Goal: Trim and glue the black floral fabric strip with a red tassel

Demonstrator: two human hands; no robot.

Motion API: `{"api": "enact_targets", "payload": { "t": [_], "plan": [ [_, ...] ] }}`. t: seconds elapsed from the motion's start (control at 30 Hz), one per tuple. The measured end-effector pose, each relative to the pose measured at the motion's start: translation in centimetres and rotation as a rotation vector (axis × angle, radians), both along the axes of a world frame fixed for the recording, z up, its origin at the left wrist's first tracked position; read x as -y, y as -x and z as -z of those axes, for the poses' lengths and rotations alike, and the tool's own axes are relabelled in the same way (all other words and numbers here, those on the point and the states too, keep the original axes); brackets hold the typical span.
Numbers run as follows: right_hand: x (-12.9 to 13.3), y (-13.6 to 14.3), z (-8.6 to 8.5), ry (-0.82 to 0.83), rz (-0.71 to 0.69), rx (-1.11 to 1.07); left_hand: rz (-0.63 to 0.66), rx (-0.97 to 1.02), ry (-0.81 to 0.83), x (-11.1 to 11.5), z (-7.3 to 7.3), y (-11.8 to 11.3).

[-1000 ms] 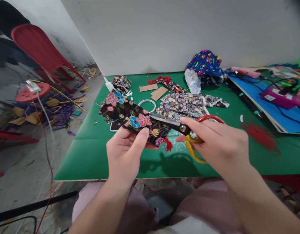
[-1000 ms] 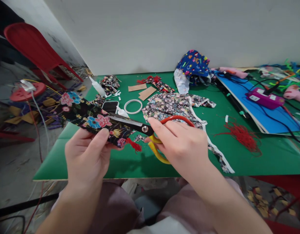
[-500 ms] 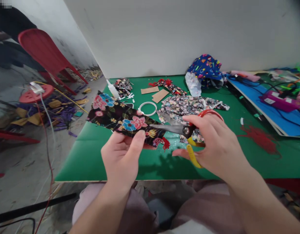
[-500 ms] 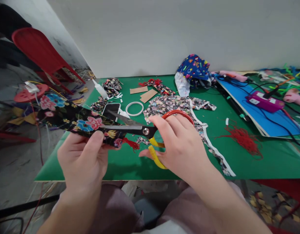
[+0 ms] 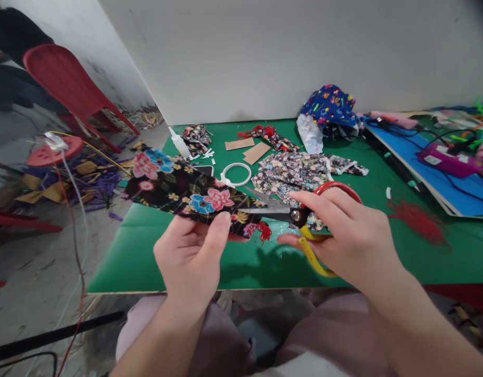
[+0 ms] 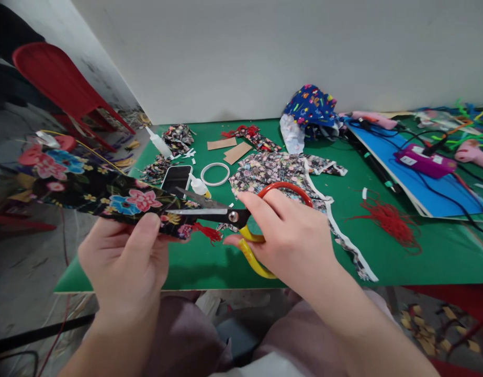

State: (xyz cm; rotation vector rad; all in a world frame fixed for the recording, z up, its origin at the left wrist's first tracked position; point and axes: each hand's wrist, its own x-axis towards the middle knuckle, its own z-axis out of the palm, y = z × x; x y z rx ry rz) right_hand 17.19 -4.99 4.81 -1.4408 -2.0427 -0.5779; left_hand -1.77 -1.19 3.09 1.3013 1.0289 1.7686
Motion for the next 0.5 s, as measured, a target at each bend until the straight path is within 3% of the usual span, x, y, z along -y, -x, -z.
{"api": "enact_targets", "payload": {
  "t": [0.5],
  "plan": [
    [-0.15,-0.26,-0.32,0.132,0.026,-0.159,0.132,0.106,0.159,-0.10,-0.28,0.23]
  ]
}}
